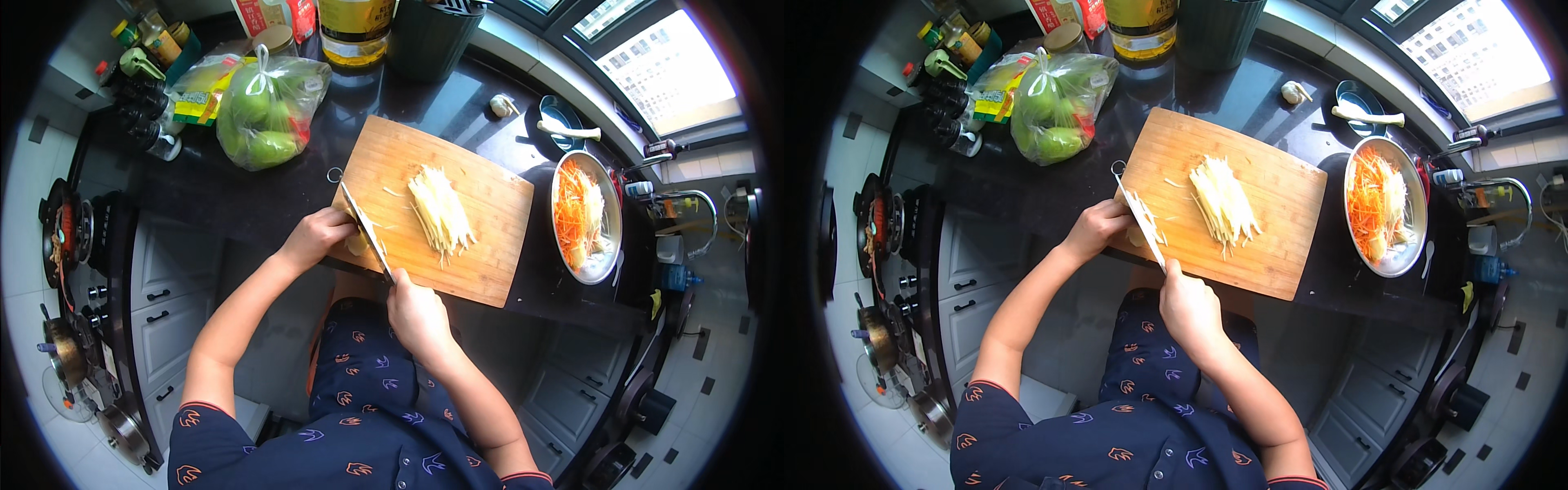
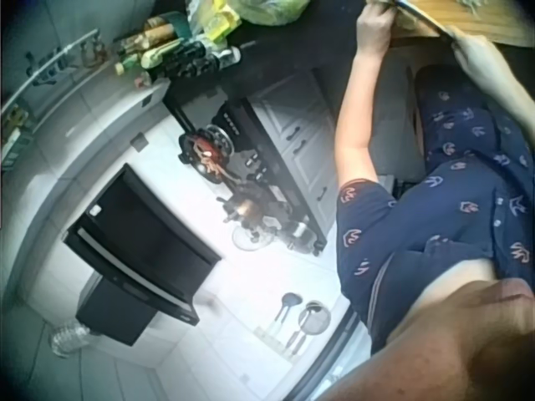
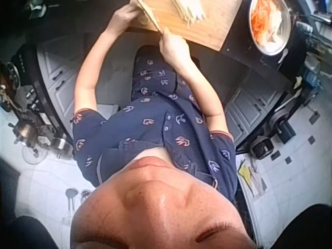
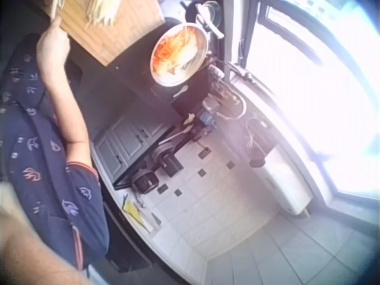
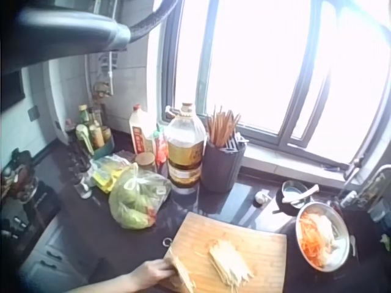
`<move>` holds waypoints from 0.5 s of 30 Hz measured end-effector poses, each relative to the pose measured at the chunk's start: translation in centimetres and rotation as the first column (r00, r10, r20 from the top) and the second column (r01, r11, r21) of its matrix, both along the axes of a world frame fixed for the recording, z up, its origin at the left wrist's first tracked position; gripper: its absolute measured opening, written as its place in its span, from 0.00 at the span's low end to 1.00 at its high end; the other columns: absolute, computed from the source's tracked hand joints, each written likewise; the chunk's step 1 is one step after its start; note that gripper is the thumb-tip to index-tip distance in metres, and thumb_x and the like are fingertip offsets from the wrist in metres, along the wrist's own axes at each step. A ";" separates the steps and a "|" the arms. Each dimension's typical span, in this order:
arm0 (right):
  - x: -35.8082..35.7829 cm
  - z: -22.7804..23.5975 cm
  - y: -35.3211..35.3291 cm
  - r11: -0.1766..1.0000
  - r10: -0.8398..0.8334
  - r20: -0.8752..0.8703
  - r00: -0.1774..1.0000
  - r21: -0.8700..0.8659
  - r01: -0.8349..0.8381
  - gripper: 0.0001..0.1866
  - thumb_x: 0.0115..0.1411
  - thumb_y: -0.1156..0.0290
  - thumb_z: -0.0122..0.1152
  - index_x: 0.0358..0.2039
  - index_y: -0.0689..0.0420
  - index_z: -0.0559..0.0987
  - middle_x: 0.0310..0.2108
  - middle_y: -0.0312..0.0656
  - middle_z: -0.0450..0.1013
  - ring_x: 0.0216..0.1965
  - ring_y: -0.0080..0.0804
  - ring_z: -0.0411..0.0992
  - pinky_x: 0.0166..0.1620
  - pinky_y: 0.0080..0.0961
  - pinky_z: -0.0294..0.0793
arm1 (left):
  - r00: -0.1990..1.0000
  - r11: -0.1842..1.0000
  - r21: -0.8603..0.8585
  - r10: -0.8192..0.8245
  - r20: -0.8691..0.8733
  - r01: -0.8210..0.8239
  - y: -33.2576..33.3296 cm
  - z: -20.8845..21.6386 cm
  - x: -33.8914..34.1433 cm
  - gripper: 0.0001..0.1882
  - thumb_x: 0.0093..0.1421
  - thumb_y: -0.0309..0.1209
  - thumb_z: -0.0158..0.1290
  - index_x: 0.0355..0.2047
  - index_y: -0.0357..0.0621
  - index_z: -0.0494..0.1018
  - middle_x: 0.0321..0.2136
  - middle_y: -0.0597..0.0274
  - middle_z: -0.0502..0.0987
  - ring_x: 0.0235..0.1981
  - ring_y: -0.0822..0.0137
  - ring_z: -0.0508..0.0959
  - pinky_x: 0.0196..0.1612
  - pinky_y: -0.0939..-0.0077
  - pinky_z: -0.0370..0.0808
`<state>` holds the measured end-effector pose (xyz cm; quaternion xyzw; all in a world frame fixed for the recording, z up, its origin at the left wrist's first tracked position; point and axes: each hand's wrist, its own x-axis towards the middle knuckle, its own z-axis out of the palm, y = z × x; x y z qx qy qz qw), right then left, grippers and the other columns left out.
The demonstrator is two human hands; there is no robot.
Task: The person slices a peeled potato into thin strips on a wooden cutting board using a large knife. The person holds the potato with their left hand and cuts with their right hand, creating a pile of julienned potato strips.
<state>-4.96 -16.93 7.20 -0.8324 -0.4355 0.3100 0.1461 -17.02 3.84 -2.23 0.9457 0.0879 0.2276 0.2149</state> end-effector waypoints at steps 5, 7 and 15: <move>0.0 -2.8 0.9 0.997 -0.021 0.025 0.999 0.078 0.019 0.06 0.65 0.72 0.54 0.39 0.60 0.72 0.23 0.61 0.76 0.29 0.63 0.77 0.35 0.56 0.76 | 1.000 1.000 -0.011 -0.008 0.023 0.008 0.2 0.1 0.3 0.08 0.52 0.24 0.58 0.34 0.48 0.81 0.34 0.66 0.80 0.37 0.60 0.81 0.39 0.70 0.82; 0.4 -2.5 0.8 0.992 -0.025 0.017 1.000 0.126 0.023 0.07 0.65 0.71 0.55 0.40 0.60 0.72 0.23 0.61 0.76 0.29 0.63 0.77 0.36 0.55 0.76 | 1.000 1.000 -0.013 -0.022 0.016 0.022 0.3 0.1 0.3 0.08 0.52 0.24 0.57 0.33 0.48 0.80 0.34 0.66 0.80 0.37 0.60 0.81 0.39 0.70 0.82; 0.4 0.1 -0.4 0.997 0.020 0.002 1.000 0.076 -0.020 0.09 0.66 0.70 0.54 0.44 0.59 0.73 0.23 0.60 0.76 0.29 0.63 0.78 0.36 0.55 0.78 | 1.000 1.000 -0.006 -0.021 0.023 0.021 0.2 -0.9 -0.3 0.08 0.51 0.23 0.57 0.32 0.45 0.79 0.34 0.63 0.79 0.38 0.58 0.81 0.40 0.68 0.81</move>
